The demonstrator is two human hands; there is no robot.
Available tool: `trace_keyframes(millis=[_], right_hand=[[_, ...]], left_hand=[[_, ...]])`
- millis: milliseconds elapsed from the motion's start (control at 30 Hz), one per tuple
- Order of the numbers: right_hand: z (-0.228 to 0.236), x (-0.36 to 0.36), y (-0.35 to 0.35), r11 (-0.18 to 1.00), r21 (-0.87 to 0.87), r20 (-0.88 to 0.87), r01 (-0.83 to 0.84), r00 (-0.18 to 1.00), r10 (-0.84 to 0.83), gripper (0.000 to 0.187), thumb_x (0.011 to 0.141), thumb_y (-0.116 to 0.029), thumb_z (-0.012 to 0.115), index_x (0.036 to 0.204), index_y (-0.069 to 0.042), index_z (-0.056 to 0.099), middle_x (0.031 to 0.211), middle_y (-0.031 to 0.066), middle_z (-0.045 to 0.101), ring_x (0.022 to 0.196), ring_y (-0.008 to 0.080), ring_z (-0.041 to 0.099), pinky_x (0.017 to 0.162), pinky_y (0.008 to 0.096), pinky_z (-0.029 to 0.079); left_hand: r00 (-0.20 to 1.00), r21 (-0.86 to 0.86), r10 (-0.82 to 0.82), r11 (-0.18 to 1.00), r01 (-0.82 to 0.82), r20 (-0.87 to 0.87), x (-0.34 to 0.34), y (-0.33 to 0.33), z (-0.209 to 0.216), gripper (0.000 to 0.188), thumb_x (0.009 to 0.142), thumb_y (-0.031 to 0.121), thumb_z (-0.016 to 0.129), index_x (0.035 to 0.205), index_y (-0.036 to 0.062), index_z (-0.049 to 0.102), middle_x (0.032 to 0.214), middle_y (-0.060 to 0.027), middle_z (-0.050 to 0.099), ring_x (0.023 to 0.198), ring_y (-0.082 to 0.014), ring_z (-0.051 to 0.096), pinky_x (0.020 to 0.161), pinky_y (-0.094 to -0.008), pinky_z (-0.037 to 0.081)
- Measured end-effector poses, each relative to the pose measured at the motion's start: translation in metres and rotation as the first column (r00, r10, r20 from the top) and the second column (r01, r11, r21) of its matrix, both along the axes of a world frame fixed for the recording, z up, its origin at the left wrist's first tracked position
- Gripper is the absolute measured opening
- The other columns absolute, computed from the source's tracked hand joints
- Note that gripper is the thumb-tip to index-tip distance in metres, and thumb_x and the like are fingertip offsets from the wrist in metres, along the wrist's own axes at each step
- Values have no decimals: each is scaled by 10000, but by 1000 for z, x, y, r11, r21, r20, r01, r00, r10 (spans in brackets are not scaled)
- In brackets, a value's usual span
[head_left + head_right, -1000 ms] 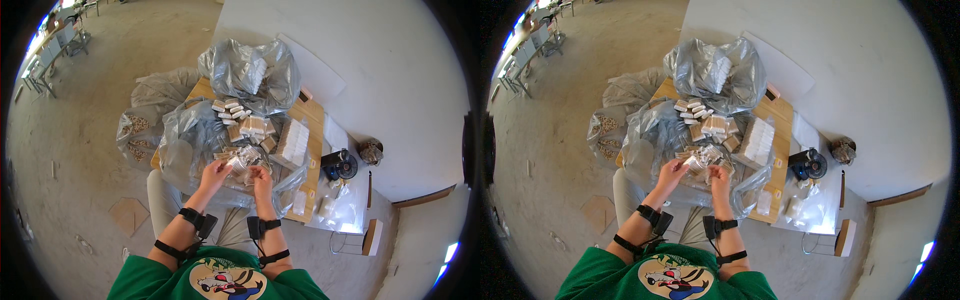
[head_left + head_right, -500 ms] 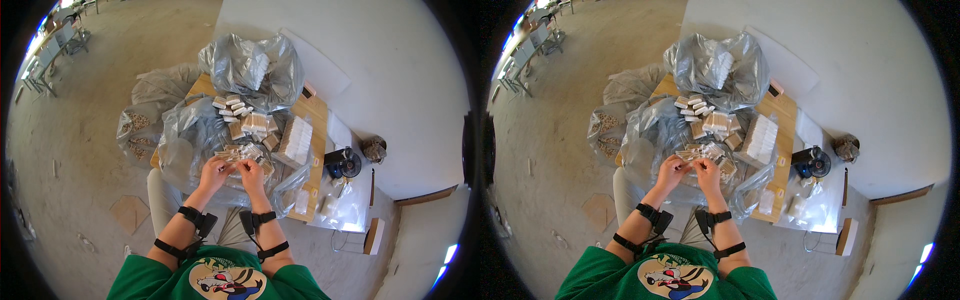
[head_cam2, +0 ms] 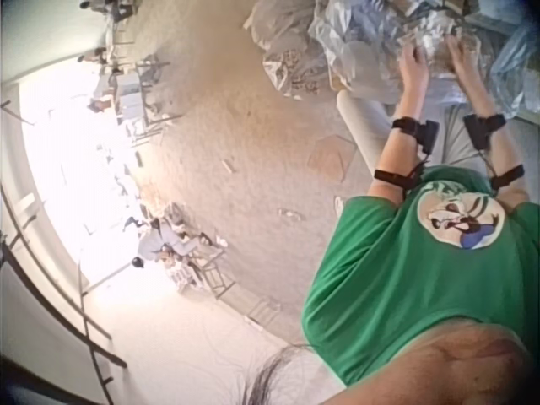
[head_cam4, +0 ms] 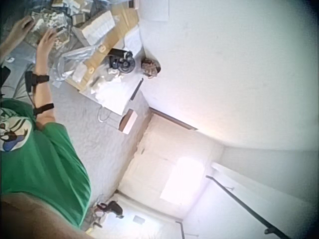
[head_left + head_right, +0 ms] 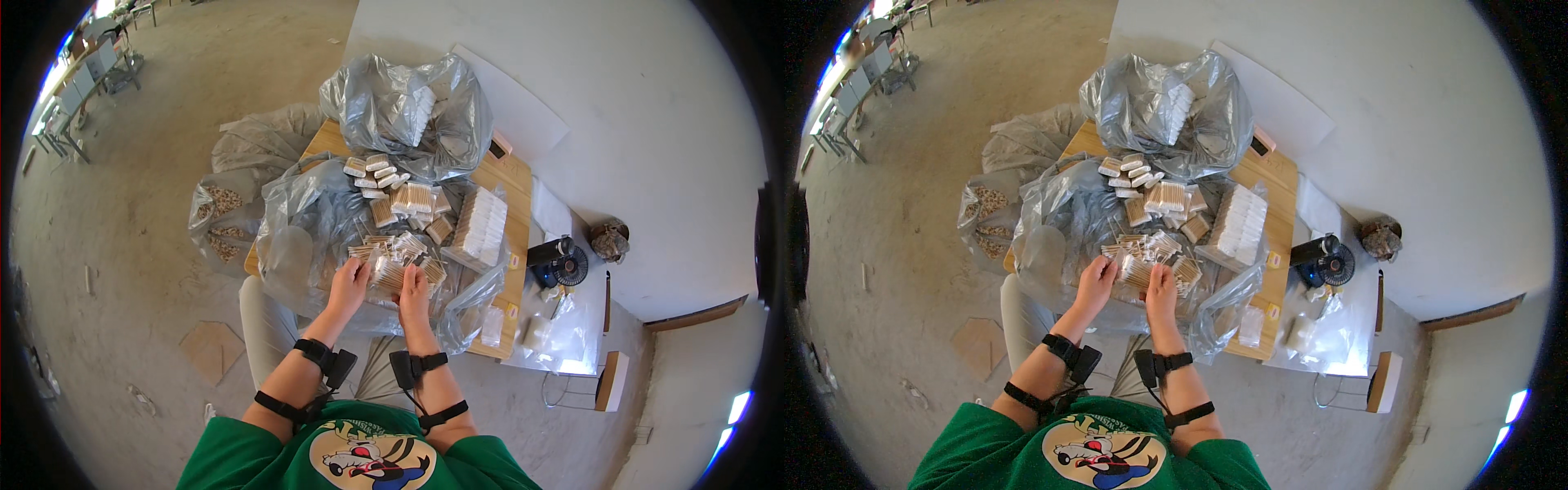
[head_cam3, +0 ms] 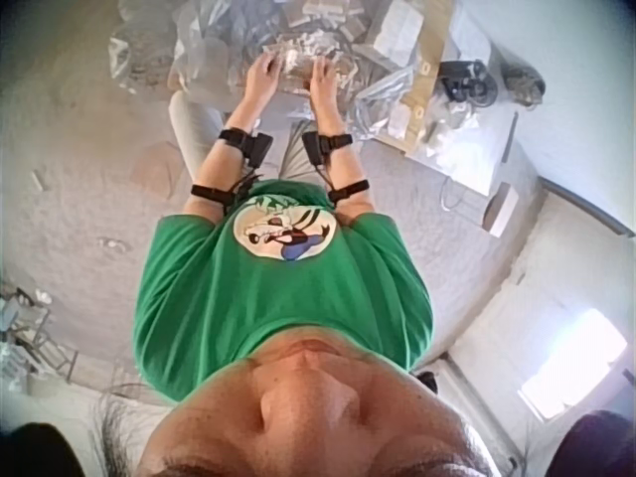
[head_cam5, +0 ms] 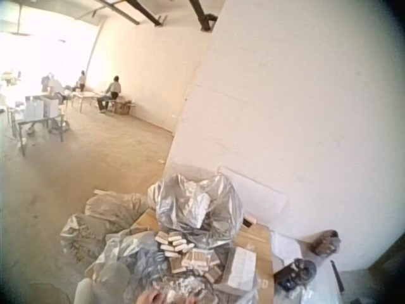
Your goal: The recorder is seen organizing and bagging various medical supplies such as bandages and cotton swabs into plastic bags on a wooden table.
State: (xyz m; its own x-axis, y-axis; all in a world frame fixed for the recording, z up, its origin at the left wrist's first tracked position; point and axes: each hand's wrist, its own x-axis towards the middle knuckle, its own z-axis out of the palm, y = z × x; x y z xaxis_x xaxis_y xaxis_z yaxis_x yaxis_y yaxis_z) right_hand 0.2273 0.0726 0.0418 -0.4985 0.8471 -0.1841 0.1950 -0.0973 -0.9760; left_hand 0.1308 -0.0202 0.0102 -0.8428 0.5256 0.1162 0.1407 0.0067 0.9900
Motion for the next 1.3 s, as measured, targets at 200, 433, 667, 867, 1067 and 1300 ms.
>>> trace_keyframes(millis=[200, 433, 667, 867, 1067, 1300], right_hand=[[-3, 5, 6, 909, 386, 72, -157, 988, 140, 309, 942, -327, 478, 852, -35, 526, 619, 11, 466, 581, 88, 490, 529, 251, 402], [-15, 5, 5, 920, 380, 239, -97, 971, 4, 325, 945, -307, 477, 868, -4, 564, 696, 32, 548, 662, 110, 481, 593, 273, 403], [-23, -5, 12, 874, 481, 158, -68, 987, -10, 342, 934, -306, 469, 808, 2, 547, 641, 163, 538, 561, 306, 491, 556, 388, 401], [-22, -6, 23, 853, 513, 255, -100, 966, -39, 359, 932, -303, 458, 762, 5, 527, 646, 216, 525, 580, 370, 499, 555, 417, 396], [-19, 6, 59, 807, 590, 270, -26, 948, -167, 364, 930, -304, 465, 735, 0, 512, 648, 217, 533, 614, 381, 532, 567, 430, 402], [-16, 12, 80, 493, 859, 285, -139, 929, -235, 259, 936, -299, 462, 945, -47, 523, 825, 137, 606, 683, 322, 584, 585, 393, 448]], left_hand=[[978, 10, -103, 995, 103, 182, -4, -5, 8, 265, 917, 207, 537, 727, 36, 468, 600, -34, 499, 533, -117, 482, 484, -292, 384], [944, -167, -18, 985, -40, -330, 12, -2, 20, 179, 866, 153, 561, 764, 30, 481, 681, -200, 557, 661, -409, 543, 541, -442, 416], [992, -100, 91, 990, -100, -92, 14, 1, 16, 146, 856, 98, 575, 758, 24, 495, 640, -188, 546, 615, -371, 566, 521, -396, 423], [978, -130, 136, 979, -158, -159, -2, 2, 3, 174, 856, 141, 575, 759, 32, 482, 648, -202, 543, 618, -394, 548, 529, -429, 417], [929, -183, 251, 934, -306, -273, -34, -5, -15, 188, 856, 156, 582, 754, 28, 491, 637, -202, 535, 593, -389, 531, 525, -419, 409], [955, -183, 244, 944, -274, -171, -45, -8, -20, 213, 891, 164, 560, 743, 23, 499, 570, -77, 509, 514, -162, 519, 503, -305, 410]])
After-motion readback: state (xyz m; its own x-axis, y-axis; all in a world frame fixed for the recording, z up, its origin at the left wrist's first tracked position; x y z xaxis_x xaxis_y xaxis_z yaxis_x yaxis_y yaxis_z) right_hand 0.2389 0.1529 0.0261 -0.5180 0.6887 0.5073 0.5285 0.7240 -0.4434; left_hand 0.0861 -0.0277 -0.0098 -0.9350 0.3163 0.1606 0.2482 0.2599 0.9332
